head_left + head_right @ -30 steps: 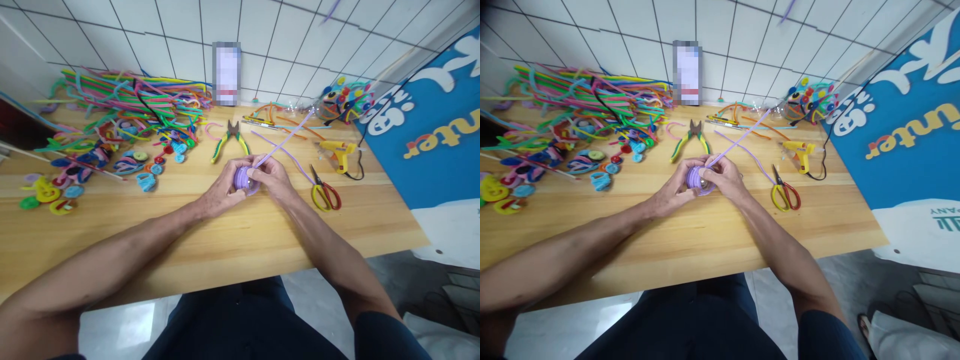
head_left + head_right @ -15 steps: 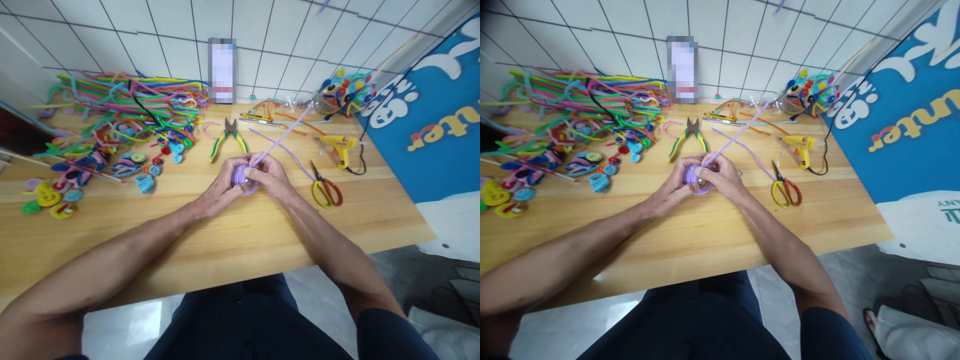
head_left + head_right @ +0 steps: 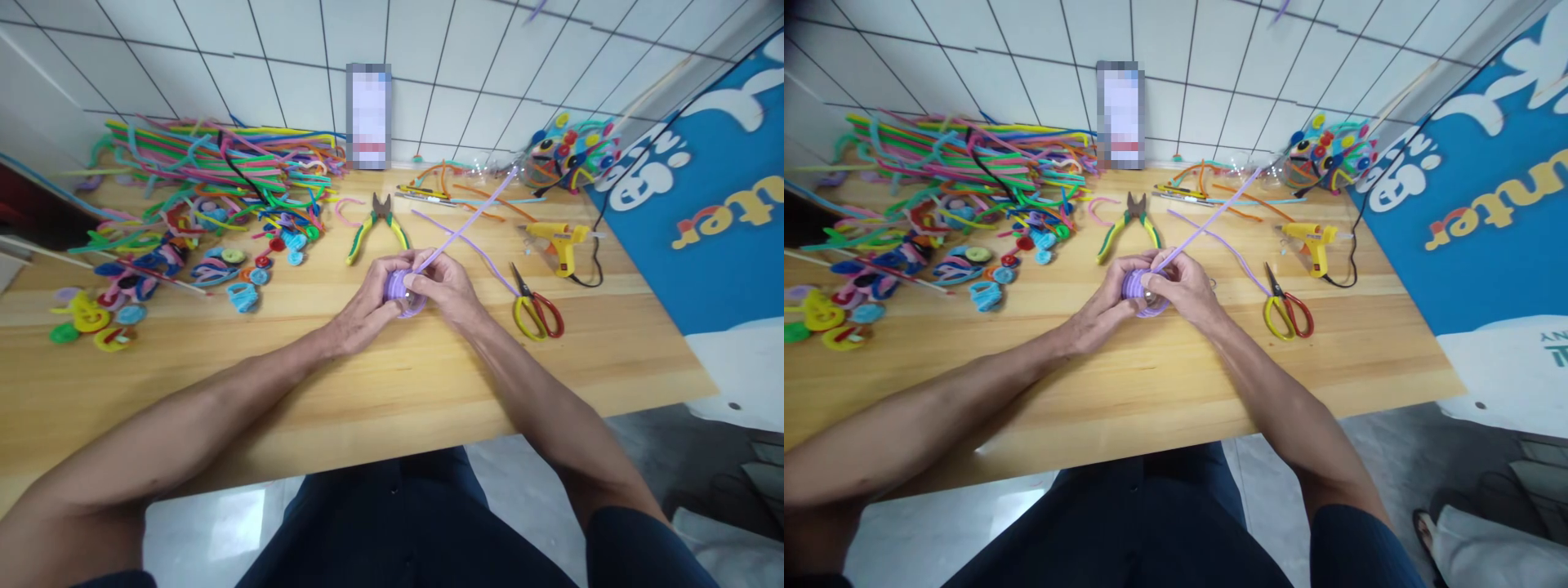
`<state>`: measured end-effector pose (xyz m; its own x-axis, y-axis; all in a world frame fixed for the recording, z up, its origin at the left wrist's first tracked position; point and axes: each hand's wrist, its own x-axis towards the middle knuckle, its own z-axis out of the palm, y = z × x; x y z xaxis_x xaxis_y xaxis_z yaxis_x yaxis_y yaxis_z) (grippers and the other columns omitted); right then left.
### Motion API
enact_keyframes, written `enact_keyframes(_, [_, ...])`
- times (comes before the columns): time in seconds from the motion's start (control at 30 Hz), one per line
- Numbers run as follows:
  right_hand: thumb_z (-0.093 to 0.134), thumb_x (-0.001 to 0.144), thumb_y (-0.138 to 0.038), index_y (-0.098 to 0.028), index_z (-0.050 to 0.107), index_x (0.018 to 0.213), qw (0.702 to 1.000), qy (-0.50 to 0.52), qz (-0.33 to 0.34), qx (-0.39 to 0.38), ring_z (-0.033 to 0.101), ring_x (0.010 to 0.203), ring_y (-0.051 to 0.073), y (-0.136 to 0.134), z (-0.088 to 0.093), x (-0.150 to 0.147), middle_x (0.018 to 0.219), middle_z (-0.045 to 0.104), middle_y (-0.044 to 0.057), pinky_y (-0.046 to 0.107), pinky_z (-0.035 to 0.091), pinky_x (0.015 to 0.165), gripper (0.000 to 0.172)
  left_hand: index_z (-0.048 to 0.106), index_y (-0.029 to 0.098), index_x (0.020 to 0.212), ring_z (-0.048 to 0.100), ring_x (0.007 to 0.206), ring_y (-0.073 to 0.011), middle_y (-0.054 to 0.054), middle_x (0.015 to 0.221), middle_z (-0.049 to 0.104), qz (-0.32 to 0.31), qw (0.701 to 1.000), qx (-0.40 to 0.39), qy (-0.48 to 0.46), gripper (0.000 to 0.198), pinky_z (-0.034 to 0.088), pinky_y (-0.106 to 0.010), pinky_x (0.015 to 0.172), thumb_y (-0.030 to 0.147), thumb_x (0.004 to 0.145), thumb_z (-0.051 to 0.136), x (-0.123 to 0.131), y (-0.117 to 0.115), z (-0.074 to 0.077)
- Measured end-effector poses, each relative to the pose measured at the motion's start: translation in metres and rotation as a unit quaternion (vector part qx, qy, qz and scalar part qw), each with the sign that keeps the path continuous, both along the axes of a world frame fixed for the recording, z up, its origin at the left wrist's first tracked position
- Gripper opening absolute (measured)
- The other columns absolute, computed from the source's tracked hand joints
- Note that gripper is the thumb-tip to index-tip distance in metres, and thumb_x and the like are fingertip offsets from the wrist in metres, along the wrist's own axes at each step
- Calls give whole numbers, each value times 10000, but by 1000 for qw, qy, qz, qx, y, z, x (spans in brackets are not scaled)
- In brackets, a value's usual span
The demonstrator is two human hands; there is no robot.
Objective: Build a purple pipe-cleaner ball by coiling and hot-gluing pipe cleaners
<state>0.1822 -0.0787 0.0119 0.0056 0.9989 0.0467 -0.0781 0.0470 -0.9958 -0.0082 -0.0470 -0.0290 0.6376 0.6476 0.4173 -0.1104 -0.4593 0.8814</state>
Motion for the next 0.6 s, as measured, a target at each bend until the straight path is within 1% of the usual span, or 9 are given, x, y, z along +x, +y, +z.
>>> enact_keyframes(0.17, [921,669,-382,-257,646,831,1000,11,-5,-12,679,1052,223,0,0,1,1156,747,21,358,554,929,341,464,260,1480,461,1583,-340,-158,1653,486,9,1000,5,7,501,366,-594,1344,501,1071,625,0,-1,0])
enact_keyframes(0.33, [916,676,-386,-257,654,820,1000,13,-9,-17,675,1045,222,0,0,3,1129,749,15,360,549,933,326,455,266,1487,460,1579,-342,-161,1632,497,12,1000,15,18,497,371,-601,1339,481,1073,626,-1,0,0])
enact_keyframes(0.6, [919,674,-378,-252,654,812,1000,14,-9,-17,673,1023,213,-1,2,1,1107,745,15,346,541,916,324,466,268,1475,453,1597,-346,-169,1647,497,8,999,34,10,487,381,-611,1340,477,1073,643,0,-1,1])
